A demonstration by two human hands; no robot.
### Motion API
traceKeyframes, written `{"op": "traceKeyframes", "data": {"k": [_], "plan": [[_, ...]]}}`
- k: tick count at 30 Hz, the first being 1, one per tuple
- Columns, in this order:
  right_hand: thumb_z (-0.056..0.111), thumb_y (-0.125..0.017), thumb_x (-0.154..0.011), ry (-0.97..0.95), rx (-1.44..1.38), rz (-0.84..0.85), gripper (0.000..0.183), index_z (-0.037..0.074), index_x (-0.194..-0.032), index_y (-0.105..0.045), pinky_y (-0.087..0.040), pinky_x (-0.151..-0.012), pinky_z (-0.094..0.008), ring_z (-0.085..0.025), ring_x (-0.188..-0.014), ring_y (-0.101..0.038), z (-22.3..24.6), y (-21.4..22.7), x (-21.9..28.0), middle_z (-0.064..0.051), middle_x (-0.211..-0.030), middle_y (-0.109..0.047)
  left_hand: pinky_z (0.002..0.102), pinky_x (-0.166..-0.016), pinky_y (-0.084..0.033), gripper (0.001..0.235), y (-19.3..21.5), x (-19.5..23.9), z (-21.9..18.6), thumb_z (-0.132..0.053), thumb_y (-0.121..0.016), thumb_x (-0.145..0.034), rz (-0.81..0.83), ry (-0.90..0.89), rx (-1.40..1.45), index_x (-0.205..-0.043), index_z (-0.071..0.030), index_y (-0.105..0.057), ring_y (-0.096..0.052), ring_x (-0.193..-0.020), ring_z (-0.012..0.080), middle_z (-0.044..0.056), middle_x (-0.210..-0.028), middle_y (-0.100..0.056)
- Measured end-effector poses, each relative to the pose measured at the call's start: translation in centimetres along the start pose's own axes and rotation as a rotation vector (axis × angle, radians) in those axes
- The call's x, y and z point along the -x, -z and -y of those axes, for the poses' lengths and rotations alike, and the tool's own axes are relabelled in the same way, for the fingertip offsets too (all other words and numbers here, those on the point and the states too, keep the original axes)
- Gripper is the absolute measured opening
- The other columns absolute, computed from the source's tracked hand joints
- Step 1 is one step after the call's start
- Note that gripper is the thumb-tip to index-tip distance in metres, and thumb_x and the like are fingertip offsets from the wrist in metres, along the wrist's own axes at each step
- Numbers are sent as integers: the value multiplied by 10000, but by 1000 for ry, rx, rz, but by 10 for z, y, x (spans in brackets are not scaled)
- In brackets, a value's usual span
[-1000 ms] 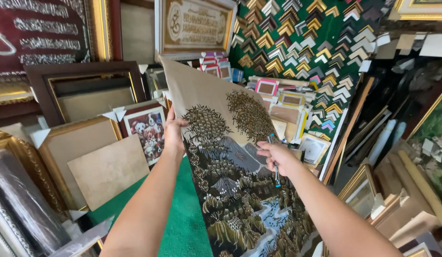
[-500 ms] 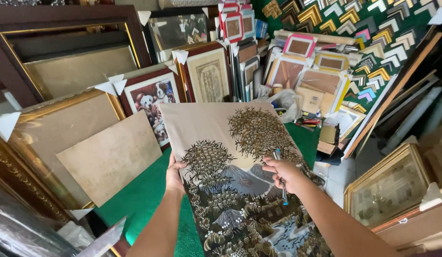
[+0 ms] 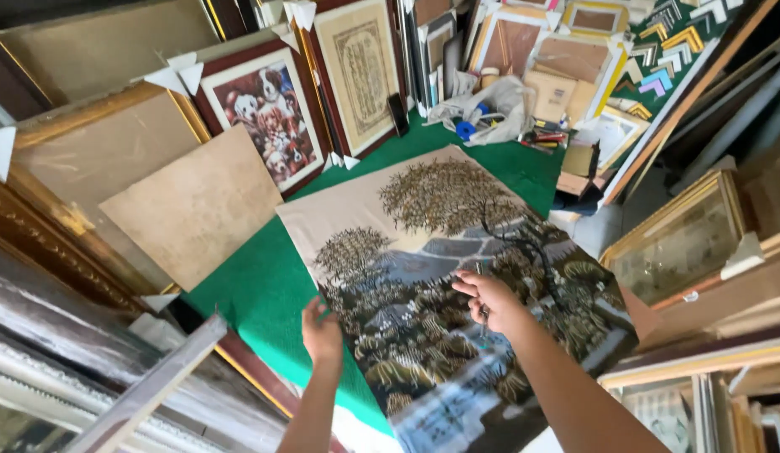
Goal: The person applies a white frame liner to the edges of a canvas print using a utility knife to cut the material. They repeatedly flip the canvas to work on different sides and trim the liner flush with the edges. The person also selects a dark frame liner from a display board and applies it to the canvas.
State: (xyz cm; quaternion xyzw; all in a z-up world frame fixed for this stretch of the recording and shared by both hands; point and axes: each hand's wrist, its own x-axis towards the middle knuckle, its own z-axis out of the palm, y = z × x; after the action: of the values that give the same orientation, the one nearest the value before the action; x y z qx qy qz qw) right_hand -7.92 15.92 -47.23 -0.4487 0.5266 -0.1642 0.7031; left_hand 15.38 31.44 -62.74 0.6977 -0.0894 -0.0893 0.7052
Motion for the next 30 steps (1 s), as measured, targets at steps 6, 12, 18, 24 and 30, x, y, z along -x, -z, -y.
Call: {"op": "traceKeyframes", "data": {"k": [6,12,18,24,30], "plan": [[233,-523,-846,-56,-296,-208,133,239,-906,-640,-239,-387,-150,-44,-422,-285,-90,46,60,45,-1057,-626,377,-779,-397,414,58,209,15,-400,-642,-678,-170,478,-316,-962,-118,-539,-577,-825,225,52,-851,-581],[189,-621,-820,-121,-473,-766,408,161,-1193,-459,-311,-414,-247,-161,-675,-448,-181,91,108,-89,-1049,-534,271,-624,-440,372,93,295,-34,-450,-622,-723,352,912,-62,-981,-186,-583,-604,-816,158,27,-954,-634],[304,-587,-831,-331,-736,-329,316,239,-1140,-590,-349,-385,-128,-30,-401,-263,-213,73,136,31,-676,-463,265,-544,-464,314,89,310,9,-245,-722,-726,316,715,-24,-578,-114,-478,-407,-562,131,36,-592,-385],[251,-634,-799,-345,-636,-343,184,186,-972,-629,-316,-398,-113,-21,-429,-275,-230,73,143,74,-1010,-585,249,-560,-387,363,93,317,25,-132,-740,-729,296,639,155,-512,-116,-450,-354,-559,102,-14,-549,-343],[302,-621,-796,-326,-668,-300,285,211,-1065,-596,-322,-398,-110,4,-367,-221,-233,77,145,54,-1055,-623,267,-539,-173,487,112,320,12,-76,-664,-797,414,516,179,-531,-141,-261,-170,-547,119,-22,-578,-169]]}}
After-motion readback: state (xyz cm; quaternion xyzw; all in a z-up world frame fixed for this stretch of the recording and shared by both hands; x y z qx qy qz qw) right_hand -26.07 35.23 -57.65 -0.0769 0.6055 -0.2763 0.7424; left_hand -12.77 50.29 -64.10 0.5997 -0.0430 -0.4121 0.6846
